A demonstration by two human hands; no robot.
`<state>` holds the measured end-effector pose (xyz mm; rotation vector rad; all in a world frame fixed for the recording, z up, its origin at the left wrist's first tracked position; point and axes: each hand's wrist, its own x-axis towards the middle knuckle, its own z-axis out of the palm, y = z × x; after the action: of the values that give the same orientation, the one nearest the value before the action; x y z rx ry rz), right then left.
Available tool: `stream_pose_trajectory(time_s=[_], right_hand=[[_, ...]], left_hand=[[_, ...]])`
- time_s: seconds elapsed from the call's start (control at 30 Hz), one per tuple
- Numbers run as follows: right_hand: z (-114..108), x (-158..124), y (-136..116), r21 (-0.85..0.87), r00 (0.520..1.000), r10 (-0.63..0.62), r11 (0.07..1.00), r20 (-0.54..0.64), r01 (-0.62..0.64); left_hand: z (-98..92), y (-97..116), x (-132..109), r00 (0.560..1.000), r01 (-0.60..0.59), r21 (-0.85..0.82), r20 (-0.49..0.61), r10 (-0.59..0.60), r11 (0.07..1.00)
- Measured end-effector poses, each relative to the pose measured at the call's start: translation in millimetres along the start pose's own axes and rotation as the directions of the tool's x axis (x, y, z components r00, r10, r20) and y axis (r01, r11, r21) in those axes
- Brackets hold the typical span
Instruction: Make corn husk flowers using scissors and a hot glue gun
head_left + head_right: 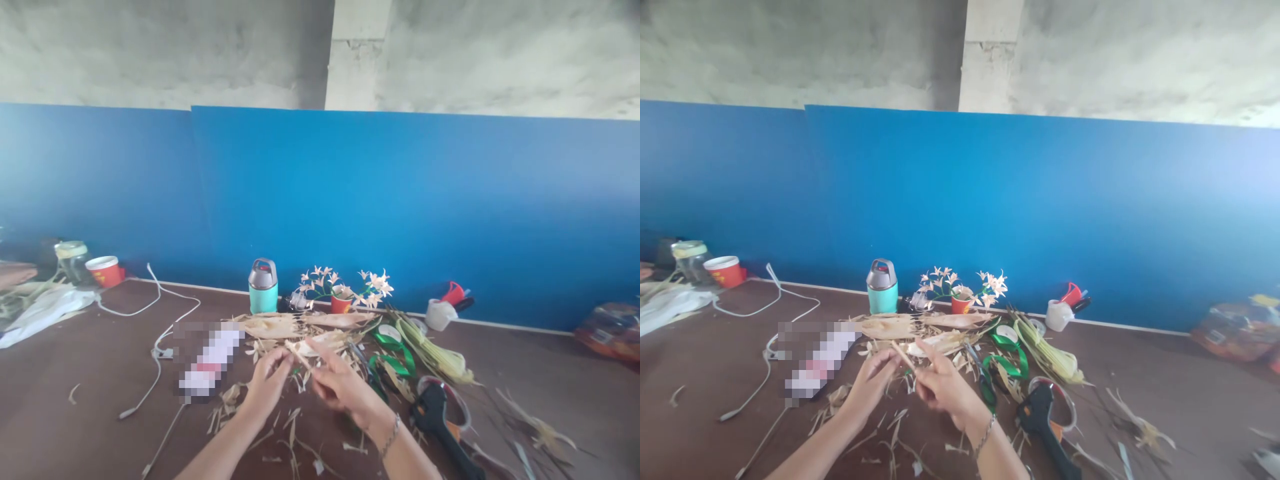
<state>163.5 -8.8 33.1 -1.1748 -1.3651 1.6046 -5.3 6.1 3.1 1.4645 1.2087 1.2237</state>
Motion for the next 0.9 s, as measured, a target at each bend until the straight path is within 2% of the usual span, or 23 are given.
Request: stream_pose_trajectory(time_s=[0.07, 0.1, 0.23, 0.33, 0.4, 0.5, 0.63, 0.7, 0.77, 0.9], right_hand=[[3.3, -1.9, -1.7, 0.128, 0.988, 0.080, 0.987, 0.129, -0.097], [4.5, -2.2, -1.3, 0.171, 0.984, 0.091, 0.978, 0.150, -0.117], [7.0, 0.9, 3.2, 0.251, 0.990, 0.071, 0.963, 0.123, -0.100], [9.5, 4.8, 7.4, 0.086, 1.000, -0.012, 0.996, 0.008, 0.011], [11.8, 6.7, 9.8, -0.093, 0.982, -0.175, 0.981, -0.066, 0.168], [13.6, 7.2, 13.5, -0.318, 0.908, -0.413, 0.872, -0.072, 0.371], [13.2, 4.3, 20.8, -0.573, 0.844, -0.536, 0.693, -0.004, 0.438], [14.7, 2.6, 24.7, -0.713, 0.833, -0.553, 0.576, 0.020, 0.399], [16.8, 1.8, 27.9, -0.831, 0.843, -0.537, 0.462, 0.017, 0.311], [8.4, 5.9, 30.4, -0.954, 0.871, -0.487, 0.289, -0.074, 0.081]], left_hand=[[0.0, -0.4, -0.7, 1.000, -0.010, -0.033, 0.027, 0.010, 0.999], [0.1, -0.3, -1.2, 0.999, -0.021, -0.043, 0.042, 0.023, 0.999], [0.7, 2.9, -3.2, 0.992, -0.084, -0.035, 0.087, 0.087, 0.996], [1.5, 4.9, -4.5, 0.993, -0.082, -0.014, 0.082, 0.083, 0.997], [2.1, 4.3, -5.2, 0.995, -0.074, 0.005, 0.066, 0.074, 0.997], [3.4, 1.4, -5.7, 0.997, -0.065, 0.011, 0.048, 0.065, 0.998], [6.1, -1.8, -5.2, 0.999, -0.038, -0.005, 0.035, 0.038, 0.999], [7.5, -2.0, -4.7, 0.999, -0.024, 0.010, 0.025, 0.024, 1.000], [8.4, -1.7, -4.7, 1.000, -0.015, 0.030, 0.015, 0.015, 0.999], [7.3, 0.0, -5.7, 1.000, 0.014, 0.088, 0.021, -0.016, 0.996]])
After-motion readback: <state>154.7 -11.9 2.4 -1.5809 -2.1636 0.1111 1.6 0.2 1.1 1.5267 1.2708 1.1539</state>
